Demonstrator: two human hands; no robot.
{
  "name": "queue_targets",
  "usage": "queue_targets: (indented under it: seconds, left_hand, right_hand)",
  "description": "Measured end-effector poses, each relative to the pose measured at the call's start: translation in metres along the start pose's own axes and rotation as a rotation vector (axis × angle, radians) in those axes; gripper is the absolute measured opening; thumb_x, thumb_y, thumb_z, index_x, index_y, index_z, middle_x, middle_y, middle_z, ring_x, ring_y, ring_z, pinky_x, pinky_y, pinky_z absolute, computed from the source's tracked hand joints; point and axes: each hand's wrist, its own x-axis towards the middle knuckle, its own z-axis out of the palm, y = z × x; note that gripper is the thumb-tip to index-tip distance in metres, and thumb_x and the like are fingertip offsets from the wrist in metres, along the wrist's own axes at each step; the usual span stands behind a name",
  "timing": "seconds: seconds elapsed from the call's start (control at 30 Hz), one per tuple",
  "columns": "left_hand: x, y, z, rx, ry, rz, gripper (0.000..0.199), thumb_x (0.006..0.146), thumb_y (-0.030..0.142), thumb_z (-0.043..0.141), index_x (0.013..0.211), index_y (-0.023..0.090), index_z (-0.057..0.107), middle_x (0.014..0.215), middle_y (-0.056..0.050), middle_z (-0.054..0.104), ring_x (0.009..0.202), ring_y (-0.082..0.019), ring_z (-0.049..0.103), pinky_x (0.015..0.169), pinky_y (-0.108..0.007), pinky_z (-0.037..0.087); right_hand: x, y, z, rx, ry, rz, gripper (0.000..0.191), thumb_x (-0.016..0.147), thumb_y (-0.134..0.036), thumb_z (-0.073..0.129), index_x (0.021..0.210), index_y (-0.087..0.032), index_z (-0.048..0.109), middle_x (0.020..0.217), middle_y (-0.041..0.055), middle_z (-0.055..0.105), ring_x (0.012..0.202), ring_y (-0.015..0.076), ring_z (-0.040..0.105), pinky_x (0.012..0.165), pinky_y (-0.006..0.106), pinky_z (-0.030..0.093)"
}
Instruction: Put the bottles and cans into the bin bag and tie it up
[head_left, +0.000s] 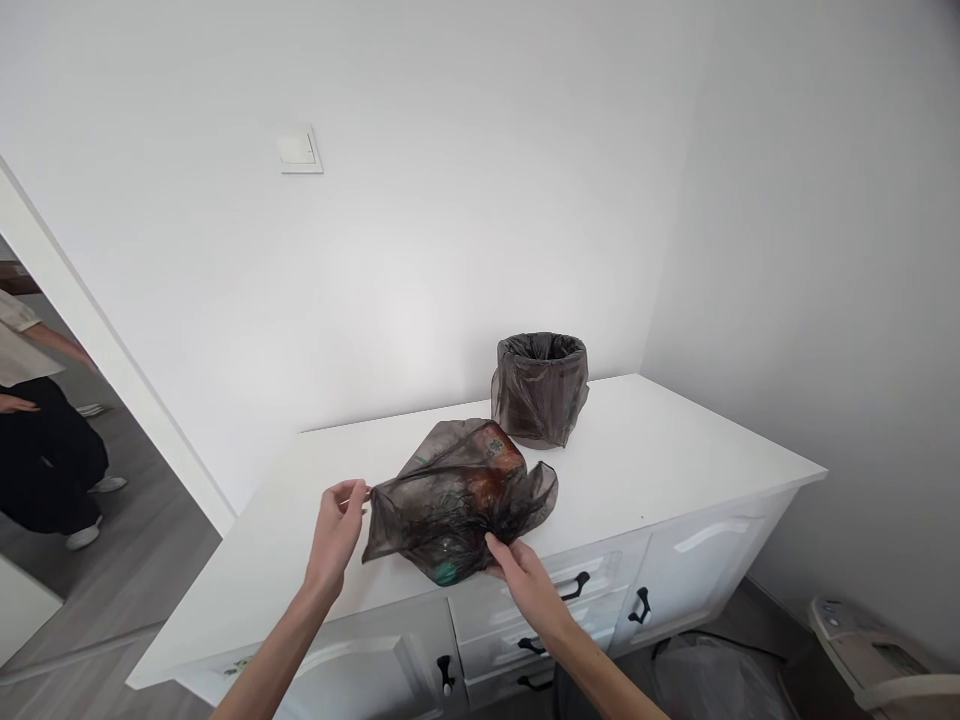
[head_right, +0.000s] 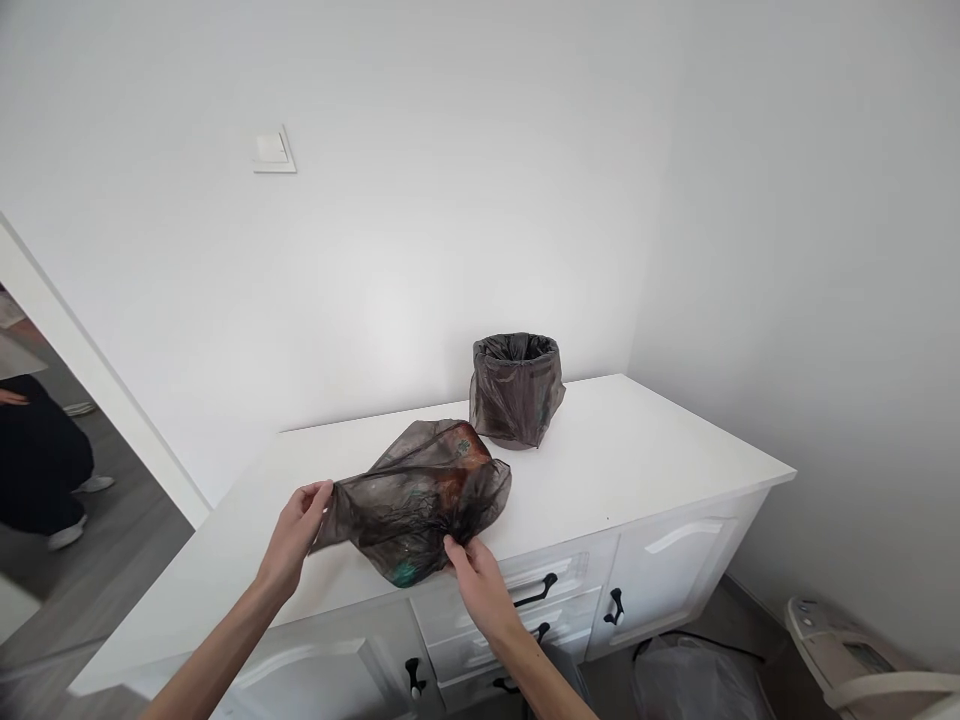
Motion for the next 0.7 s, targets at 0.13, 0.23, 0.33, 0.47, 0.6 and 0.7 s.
queue_targets:
  seconds: [0.13,0.23,0.33,0.47,0.6,0.7]
  left_hand:
    - [-0.04,0.025,-0.009,0.168,0.22,0.414,0.037,0.1,0.049,0.051,0.125,0.021,0.051,0.114,-0.013,0.061,0.105,-0.027,0.063,0.084,-0.044,0.055]
    - [-0.078,0.043,0.0,0.293,-0.076,0.872,0.027,0.103,0.031,0.046,0.129,0.025,0.051,0.109,-0.012,0.065,0.1,-0.027,0.065,0.082,-0.042,0.056]
    - [-0.098,0.047,0.018,0.491,-0.474,1.078,0.032,0.104,0.023,0.043,0.135,0.024,0.051,0.12,-0.011,0.068,0.111,-0.026,0.065,0.091,-0.041,0.055]
    - [-0.098,0.026,0.033,0.689,-0.562,1.042,0.029,0.104,0.023,0.047,0.133,0.021,0.055,0.119,-0.01,0.069,0.111,-0.027,0.065,0.094,-0.044,0.052]
    - [-0.096,-0.006,0.024,0.805,-0.604,1.122,0.017,0.103,0.018,0.049,0.109,0.022,0.064,0.093,-0.006,0.068,0.09,-0.026,0.064,0.088,-0.045,0.049]
    - [-0.098,-0.026,0.009,0.861,-0.557,1.158,0.015,0.101,0.016,0.052,0.094,0.022,0.064,0.085,-0.004,0.065,0.085,-0.025,0.062,0.089,-0.046,0.047]
  right_hand:
    - [-0.012,-0.015,-0.003,-0.226,0.03,0.023,0.067,0.088,-0.082,0.046,0.069,-0.022,0.068,0.079,0.0121,0.074,0.085,0.0312,0.072,0.078,0.039,0.059]
    - [-0.017,-0.018,-0.011,-0.213,0.088,0.033,0.072,0.088,-0.085,0.041,0.065,-0.022,0.068,0.07,0.0119,0.072,0.071,0.0285,0.07,0.064,0.037,0.057]
    - [-0.016,-0.012,-0.022,-0.172,0.219,0.098,0.066,0.087,-0.081,0.046,0.062,-0.024,0.066,0.066,0.0104,0.071,0.06,0.0266,0.066,0.061,0.039,0.056]
    - [-0.013,-0.003,-0.044,-0.125,0.364,0.025,0.049,0.09,-0.069,0.055,0.071,-0.025,0.065,0.071,0.0076,0.071,0.063,0.0255,0.065,0.064,0.039,0.056]
    - [-0.011,-0.003,-0.073,-0.154,0.43,-0.096,0.039,0.085,-0.061,0.068,0.095,-0.024,0.068,0.093,0.0074,0.074,0.089,0.0268,0.068,0.072,0.035,0.055]
    - [-0.005,-0.006,-0.095,-0.123,0.288,-0.136,0.04,0.087,-0.063,0.067,0.083,-0.024,0.062,0.077,0.0027,0.066,0.074,0.0213,0.063,0.066,0.032,0.052]
